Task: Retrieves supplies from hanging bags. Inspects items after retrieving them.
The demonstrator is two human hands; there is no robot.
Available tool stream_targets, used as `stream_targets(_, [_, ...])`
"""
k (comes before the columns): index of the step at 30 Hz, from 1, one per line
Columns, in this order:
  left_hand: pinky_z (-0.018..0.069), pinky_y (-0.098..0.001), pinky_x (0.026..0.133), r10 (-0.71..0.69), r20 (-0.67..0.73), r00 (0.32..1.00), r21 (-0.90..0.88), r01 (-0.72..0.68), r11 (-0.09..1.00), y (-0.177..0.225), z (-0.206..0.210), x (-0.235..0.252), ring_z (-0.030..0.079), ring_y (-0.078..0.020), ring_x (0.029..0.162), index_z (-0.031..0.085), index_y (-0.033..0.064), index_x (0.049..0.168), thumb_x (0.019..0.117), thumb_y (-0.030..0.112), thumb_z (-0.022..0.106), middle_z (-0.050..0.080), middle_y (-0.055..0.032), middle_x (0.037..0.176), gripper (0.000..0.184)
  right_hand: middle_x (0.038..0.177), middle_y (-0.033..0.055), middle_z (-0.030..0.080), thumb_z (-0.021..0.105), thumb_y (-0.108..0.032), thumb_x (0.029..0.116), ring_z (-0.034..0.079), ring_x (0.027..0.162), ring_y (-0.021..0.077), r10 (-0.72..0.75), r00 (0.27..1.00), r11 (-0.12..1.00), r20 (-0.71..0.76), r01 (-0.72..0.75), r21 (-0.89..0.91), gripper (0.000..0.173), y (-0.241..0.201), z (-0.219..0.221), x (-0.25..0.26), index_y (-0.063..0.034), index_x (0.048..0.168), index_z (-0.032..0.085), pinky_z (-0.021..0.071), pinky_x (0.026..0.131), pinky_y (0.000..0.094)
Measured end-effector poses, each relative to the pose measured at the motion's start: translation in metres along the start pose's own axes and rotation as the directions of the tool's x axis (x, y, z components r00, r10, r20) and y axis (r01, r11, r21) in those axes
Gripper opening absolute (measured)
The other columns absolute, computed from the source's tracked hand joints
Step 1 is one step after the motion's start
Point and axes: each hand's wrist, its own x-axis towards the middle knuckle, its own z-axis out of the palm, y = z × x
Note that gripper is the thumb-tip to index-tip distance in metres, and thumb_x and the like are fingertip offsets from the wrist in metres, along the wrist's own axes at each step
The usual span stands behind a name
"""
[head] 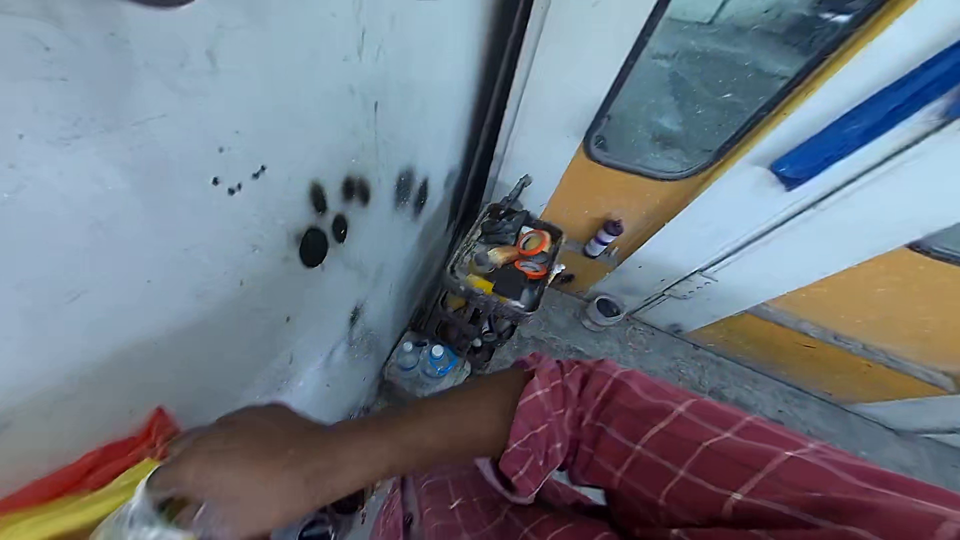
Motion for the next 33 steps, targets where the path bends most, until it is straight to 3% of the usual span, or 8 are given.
stream_targets(5, [0.0597, -0.0277, 0.083, 0.214, -0.077, 0.974, 0.422, -0.162, 0.892, -0.005, -0.003, -0.001, 0.071, -0.0107, 0.091, 0.069, 0.014, 0.101, 0.1046, 0.011, 0.041, 0.074, -0.0007, 0.097, 0.028, 0.112, 0.0138, 0.072, 0.073, -0.011, 0.0923, 0.069, 0.105, 0.0288, -0.092, 0.995, 0.993, -0.041, 0.089, -0.077, 0.022, 0.014, 0.005, 0.009, -0.0044, 0.113, 0.075, 0.0563, 0.087, 0.0507])
stream_targets(10, [0.0604, -0.0301, 0.08, 0.22, -0.101, 0.97, 0.312, -0.179, 0.933, -0.006, -0.008, -0.002, 0.071, -0.0174, 0.092, 0.065, 0.0118, 0.11, 0.1007, 0.01, 0.058, 0.071, -0.0067, 0.103, 0.012, 0.098, 0.0092, 0.069, 0.069, -0.017, 0.0929, 0.066, 0.093, 0.0213, -0.105, 0.992, 0.994, -0.065, 0.105, -0.008, 0.012, 0.026, 0.014, 0.025, -0.0086, 0.095, 0.078, 0.0558, 0.08, 0.0445])
stream_targets(14, [0.0602, -0.0282, 0.078, 0.203, -0.119, 0.972, 0.314, -0.158, 0.936, -0.002, -0.008, -0.008, 0.072, -0.0155, 0.09, 0.068, 0.0134, 0.109, 0.1082, 0.023, 0.046, 0.073, -0.0058, 0.101, 0.024, 0.102, 0.0064, 0.068, 0.067, -0.017, 0.0938, 0.065, 0.098, 0.0165, -0.122, 0.99, 0.992, -0.074, 0.124, 0.02, 0.013, 0.031, 0.019, 0.027, -0.0108, 0.092, 0.078, 0.0538, 0.084, 0.0381])
stream_targets(19, [0.0618, -0.0308, 0.076, 0.233, -0.151, 0.961, 0.312, -0.178, 0.933, 0.005, -0.015, -0.013, 0.074, -0.0186, 0.09, 0.066, 0.0126, 0.111, 0.11, 0.021, 0.038, 0.074, -0.0085, 0.102, 0.029, 0.105, 0.0031, 0.07, 0.069, -0.022, 0.0952, 0.064, 0.103, 0.0115, -0.17, 0.978, 0.985, -0.121, 0.174, 0.021, 0.014, 0.028, 0.017, 0.023, -0.014, 0.093, 0.08, 0.0529, 0.088, 0.0319])
stream_targets(23, [0.0621, -0.0305, 0.075, 0.236, -0.165, 0.958, 0.287, -0.182, 0.94, 0.006, -0.016, -0.015, 0.074, -0.0192, 0.089, 0.066, 0.0109, 0.11, 0.1093, 0.019, 0.04, 0.073, -0.0098, 0.101, 0.027, 0.111, 0.0057, 0.07, 0.068, -0.018, 0.0967, 0.064, 0.107, 0.0104, -0.22, 0.954, 0.964, -0.205, 0.244, 0.1, 0.015, 0.036, 0.005, 0.011, -0.008, 0.097, 0.078, 0.0546, 0.092, 0.0275])
stream_targets(27, [0.0618, -0.0296, 0.075, 0.246, -0.202, 0.948, 0.282, -0.184, 0.942, 0.004, -0.016, -0.015, 0.073, -0.0179, 0.086, 0.066, 0.01, 0.108, 0.1101, 0.021, 0.038, 0.073, -0.009, 0.098, 0.03, 0.101, 0.0065, 0.072, 0.066, -0.004, 0.0962, 0.069, 0.098, 0.0132, -0.064, 0.955, 0.818, -0.29, 0.216, 0.532, 0.009, 0.049, -0.004, -0.001, 0.0001, 0.097, 0.074, 0.0607, 0.088, 0.0325])
stream_targets(30, [0.0617, -0.0294, 0.075, 0.256, -0.203, 0.945, 0.28, -0.195, 0.94, 0.002, -0.015, -0.016, 0.073, -0.0178, 0.086, 0.065, 0.0097, 0.109, 0.1106, 0.021, 0.034, 0.072, -0.0097, 0.099, 0.032, 0.104, 0.0108, 0.072, 0.06, -0.008, 0.1004, 0.071, 0.1, 0.0229, 0.101, 0.979, 0.575, -0.178, 0.088, 0.813, 0.012, 0.066, -0.01, -0.015, -0.0022, 0.102, 0.07, 0.061, 0.092, 0.0447])
stream_targets(33, [0.0619, -0.0289, 0.076, 0.27, -0.187, 0.945, 0.328, -0.199, 0.923, -0.002, -0.015, -0.018, 0.074, -0.0177, 0.089, 0.065, 0.012, 0.112, 0.1115, 0.025, 0.033, 0.074, -0.0101, 0.106, 0.035, 0.112, 0.0154, 0.072, 0.057, -0.014, 0.1024, 0.071, 0.104, 0.0268, 0.053, 0.995, 0.392, -0.088, 0.061, 0.918, 0.014, 0.086, -0.015, -0.03, -0.0059, 0.103, 0.069, 0.0604, 0.093, 0.0459])
